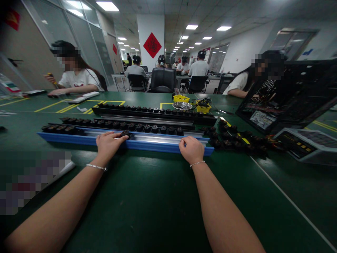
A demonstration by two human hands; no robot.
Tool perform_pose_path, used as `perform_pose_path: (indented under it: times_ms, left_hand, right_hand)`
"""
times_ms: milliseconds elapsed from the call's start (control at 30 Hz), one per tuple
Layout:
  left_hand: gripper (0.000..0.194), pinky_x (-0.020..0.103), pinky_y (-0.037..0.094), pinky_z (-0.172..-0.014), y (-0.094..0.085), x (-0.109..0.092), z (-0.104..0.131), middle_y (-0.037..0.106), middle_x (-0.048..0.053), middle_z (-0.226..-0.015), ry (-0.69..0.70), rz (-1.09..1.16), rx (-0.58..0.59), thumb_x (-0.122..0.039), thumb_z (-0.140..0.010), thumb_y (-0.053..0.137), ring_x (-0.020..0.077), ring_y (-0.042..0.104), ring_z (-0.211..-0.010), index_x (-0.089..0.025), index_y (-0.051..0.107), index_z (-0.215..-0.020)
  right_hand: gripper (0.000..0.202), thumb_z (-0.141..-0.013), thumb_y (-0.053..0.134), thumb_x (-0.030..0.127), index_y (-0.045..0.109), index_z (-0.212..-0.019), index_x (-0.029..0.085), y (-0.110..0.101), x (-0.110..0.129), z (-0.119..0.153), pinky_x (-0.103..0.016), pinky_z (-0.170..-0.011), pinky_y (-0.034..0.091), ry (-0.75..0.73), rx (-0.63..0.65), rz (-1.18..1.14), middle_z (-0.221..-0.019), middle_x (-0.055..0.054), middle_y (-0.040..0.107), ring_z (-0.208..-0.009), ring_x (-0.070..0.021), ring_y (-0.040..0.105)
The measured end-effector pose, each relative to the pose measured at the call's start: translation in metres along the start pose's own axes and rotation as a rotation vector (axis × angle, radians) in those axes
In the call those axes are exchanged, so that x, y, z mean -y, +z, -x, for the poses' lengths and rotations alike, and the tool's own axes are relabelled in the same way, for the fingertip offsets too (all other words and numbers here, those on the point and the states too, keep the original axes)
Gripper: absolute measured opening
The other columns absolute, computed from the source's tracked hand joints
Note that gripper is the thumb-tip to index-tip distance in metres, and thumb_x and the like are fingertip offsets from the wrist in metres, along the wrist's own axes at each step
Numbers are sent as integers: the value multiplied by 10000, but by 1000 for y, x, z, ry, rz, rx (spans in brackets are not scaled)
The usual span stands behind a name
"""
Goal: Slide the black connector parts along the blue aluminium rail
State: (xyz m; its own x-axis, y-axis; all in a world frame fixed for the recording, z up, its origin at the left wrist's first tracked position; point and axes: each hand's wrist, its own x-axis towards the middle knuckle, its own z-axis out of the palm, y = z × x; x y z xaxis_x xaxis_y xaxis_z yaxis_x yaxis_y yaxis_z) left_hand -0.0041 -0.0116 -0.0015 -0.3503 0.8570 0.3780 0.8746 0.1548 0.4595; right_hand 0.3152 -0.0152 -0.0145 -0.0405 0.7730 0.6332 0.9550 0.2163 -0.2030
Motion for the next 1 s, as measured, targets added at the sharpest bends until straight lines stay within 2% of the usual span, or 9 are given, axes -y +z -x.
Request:
perform_pose_path:
  times_ms: [300, 767, 867, 1000]
  left_hand:
    - [333, 505, 140, -1037, 4, 2, -1, 677, 7, -1049, 12, 5, 19, -576, -711, 537, 274, 461, -1139, -341, 705, -877]
    - [343, 492, 160, -1032, 4, -4, 2, 692, 9, -993, 58, -24, 23, -569, -731, 514, 268, 485, -1117, -335, 711, -886]
    - [357, 434, 254, -999, 4, -3, 0, 698, 13, -973, 81, -25, 13, -568, -730, 520, 252, 516, -1080, -323, 716, -899]
    - [449, 336, 379, -900, 7, 1, -3, 704, 56, -933, 125, -9, -11, -577, -721, 524, 236, 564, -1001, -248, 720, -954]
  right_hand:
    - [253, -767, 440, 226, 683, -698, 211, -1, 0, 0, -254, -590, 344, 3, 1, 6, -752, -21, 666, -701, -153, 561]
    - [246, -768, 439, 233, 675, -704, 208, 1, -1, 0, -255, -614, 355, 1, 4, -3, -756, -20, 662, -723, -155, 566]
    - [242, -766, 443, 230, 675, -700, 210, 1, -1, 0, -256, -606, 353, 4, 5, -3, -747, -20, 656, -715, -154, 563]
    - [239, -763, 445, 224, 676, -700, 208, 1, -1, 0, -253, -605, 351, 5, 1, -4, -744, -22, 655, -712, -152, 559]
